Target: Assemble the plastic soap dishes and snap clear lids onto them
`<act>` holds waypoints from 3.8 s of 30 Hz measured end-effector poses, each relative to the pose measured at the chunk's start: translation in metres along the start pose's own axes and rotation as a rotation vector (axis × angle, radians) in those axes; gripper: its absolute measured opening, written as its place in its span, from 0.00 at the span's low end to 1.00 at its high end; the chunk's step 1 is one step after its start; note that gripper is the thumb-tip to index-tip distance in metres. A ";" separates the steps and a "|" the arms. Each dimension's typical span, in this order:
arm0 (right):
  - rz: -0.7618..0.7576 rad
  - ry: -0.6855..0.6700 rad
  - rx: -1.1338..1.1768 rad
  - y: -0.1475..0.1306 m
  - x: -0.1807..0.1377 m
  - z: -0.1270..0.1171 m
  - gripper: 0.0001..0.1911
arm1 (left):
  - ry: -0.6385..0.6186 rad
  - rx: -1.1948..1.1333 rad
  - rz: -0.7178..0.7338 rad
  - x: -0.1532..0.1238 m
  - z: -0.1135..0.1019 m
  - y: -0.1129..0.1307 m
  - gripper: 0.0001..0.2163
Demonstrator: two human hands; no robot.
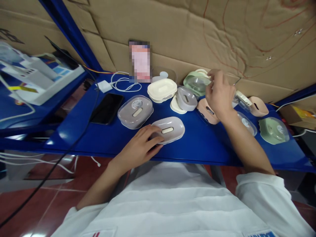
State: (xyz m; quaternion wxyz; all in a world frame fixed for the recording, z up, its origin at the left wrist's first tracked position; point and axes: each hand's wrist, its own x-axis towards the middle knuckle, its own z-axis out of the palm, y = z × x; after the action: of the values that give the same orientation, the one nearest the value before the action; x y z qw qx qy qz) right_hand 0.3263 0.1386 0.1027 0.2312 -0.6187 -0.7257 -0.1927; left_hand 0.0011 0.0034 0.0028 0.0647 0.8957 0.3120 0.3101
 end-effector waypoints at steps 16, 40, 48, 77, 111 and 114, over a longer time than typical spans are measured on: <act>-0.638 -0.358 0.629 -0.021 -0.108 0.002 0.43 | 0.116 0.027 -0.179 -0.001 0.002 0.002 0.22; -0.676 -0.429 0.680 -0.035 -0.109 0.025 0.30 | 0.229 0.066 -0.270 -0.002 0.004 -0.002 0.18; -0.683 -0.370 0.650 -0.028 -0.113 0.029 0.36 | 0.193 0.090 -0.208 -0.001 0.004 -0.002 0.20; -0.656 -0.222 0.440 -0.020 -0.100 0.015 0.20 | 0.224 0.395 0.064 -0.001 0.001 0.007 0.14; -0.719 -0.431 0.602 -0.023 -0.105 -0.008 0.27 | -0.028 0.111 -0.014 -0.001 0.013 0.033 0.26; -0.701 -0.541 0.513 -0.010 -0.097 -0.010 0.31 | -0.102 0.120 -0.048 0.001 0.017 0.031 0.28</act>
State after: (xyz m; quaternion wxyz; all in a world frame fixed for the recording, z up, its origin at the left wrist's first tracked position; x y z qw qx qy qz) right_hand 0.3302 0.0528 0.0549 0.1007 -0.2894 -0.9474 0.0927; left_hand 0.0277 -0.0193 -0.0003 0.0342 0.9047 0.3480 0.2434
